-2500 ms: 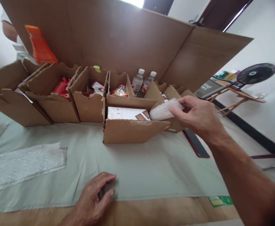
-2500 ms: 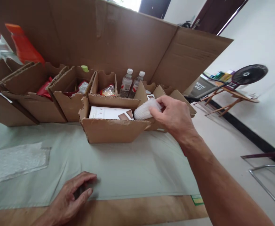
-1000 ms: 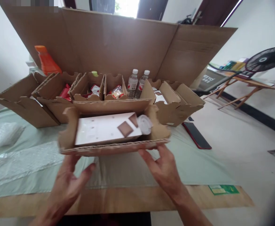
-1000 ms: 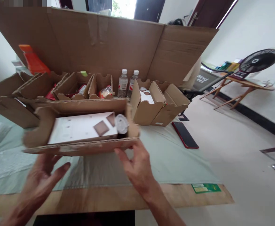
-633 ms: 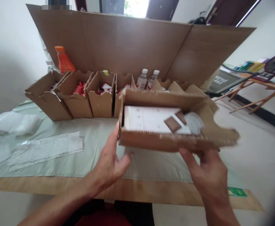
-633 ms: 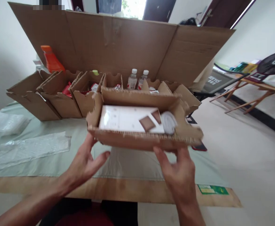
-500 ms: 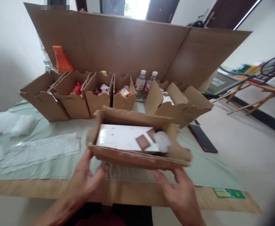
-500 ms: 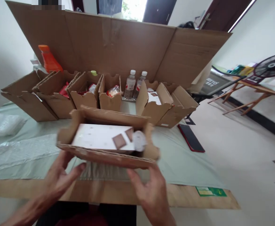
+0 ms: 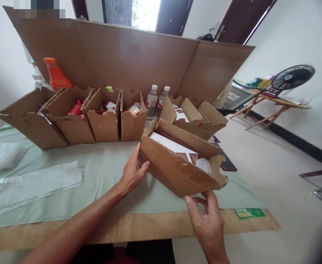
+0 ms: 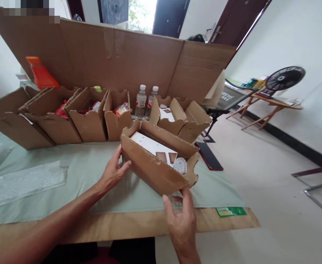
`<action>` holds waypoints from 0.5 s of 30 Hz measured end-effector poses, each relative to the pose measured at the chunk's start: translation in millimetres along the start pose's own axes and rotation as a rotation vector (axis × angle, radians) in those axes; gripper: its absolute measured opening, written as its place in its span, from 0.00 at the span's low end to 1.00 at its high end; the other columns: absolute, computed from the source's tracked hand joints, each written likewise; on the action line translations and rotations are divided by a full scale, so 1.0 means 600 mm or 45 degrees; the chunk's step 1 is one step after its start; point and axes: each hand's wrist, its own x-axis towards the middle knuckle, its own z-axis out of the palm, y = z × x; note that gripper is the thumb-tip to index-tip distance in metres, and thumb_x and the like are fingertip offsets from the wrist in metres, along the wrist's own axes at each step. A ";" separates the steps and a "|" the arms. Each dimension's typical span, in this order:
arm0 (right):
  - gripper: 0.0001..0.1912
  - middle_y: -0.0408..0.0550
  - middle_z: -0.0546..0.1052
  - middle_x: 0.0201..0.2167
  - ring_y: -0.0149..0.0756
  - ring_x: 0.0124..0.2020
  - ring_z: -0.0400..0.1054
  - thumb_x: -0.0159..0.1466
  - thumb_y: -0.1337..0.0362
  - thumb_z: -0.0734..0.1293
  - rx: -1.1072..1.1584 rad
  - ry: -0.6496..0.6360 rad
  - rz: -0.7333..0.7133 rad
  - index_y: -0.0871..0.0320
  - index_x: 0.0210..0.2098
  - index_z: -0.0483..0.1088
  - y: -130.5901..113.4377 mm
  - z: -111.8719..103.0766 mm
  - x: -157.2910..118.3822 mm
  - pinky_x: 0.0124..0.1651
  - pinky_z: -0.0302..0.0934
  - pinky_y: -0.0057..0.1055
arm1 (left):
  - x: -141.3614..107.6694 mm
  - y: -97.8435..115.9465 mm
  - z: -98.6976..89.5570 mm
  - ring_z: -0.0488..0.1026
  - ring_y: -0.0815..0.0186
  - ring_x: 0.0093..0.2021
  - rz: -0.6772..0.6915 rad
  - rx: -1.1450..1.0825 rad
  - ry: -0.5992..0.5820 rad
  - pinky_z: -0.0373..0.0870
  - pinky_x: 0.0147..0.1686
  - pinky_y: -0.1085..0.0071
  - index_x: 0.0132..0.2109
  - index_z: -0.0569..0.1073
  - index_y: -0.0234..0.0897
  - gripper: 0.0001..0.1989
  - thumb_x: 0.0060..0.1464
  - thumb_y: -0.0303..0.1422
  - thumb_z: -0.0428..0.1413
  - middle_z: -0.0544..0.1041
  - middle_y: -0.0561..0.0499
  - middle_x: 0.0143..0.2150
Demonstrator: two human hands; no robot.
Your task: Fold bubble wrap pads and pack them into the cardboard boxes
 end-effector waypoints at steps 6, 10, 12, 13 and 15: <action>0.31 0.58 0.78 0.50 0.48 0.44 0.75 0.60 0.47 0.73 0.258 0.077 0.090 0.54 0.58 0.69 0.054 -0.002 0.026 0.49 0.72 0.46 | -0.028 -0.046 0.040 0.45 0.43 0.78 0.012 0.163 0.070 0.48 0.74 0.42 0.74 0.49 0.32 0.42 0.59 0.35 0.57 0.49 0.31 0.77; 0.32 0.58 0.79 0.53 0.56 0.57 0.73 0.55 0.44 0.76 0.480 -0.234 0.221 0.55 0.53 0.73 0.089 -0.002 0.084 0.59 0.68 0.52 | -0.058 -0.050 0.061 0.40 0.44 0.79 0.046 0.228 0.012 0.46 0.74 0.40 0.76 0.43 0.37 0.46 0.57 0.31 0.57 0.40 0.34 0.79; 0.32 0.59 0.80 0.52 0.58 0.57 0.73 0.53 0.42 0.77 0.522 -0.348 0.279 0.56 0.48 0.74 0.099 0.003 0.105 0.60 0.67 0.54 | -0.060 -0.049 0.067 0.42 0.44 0.78 0.050 0.251 -0.056 0.47 0.74 0.40 0.76 0.44 0.38 0.47 0.56 0.30 0.58 0.42 0.34 0.79; 0.32 0.59 0.80 0.53 0.58 0.57 0.74 0.53 0.42 0.77 0.532 -0.386 0.286 0.56 0.48 0.74 0.101 0.007 0.113 0.60 0.67 0.53 | -0.059 -0.049 0.068 0.43 0.43 0.78 0.046 0.265 -0.090 0.48 0.74 0.40 0.76 0.45 0.37 0.47 0.55 0.30 0.58 0.43 0.33 0.79; 0.33 0.59 0.78 0.56 0.56 0.56 0.74 0.53 0.43 0.77 0.529 -0.431 0.258 0.56 0.50 0.73 0.100 0.015 0.124 0.59 0.68 0.51 | -0.054 -0.049 0.069 0.44 0.42 0.78 0.039 0.294 -0.161 0.49 0.73 0.40 0.76 0.47 0.34 0.47 0.54 0.31 0.58 0.45 0.31 0.78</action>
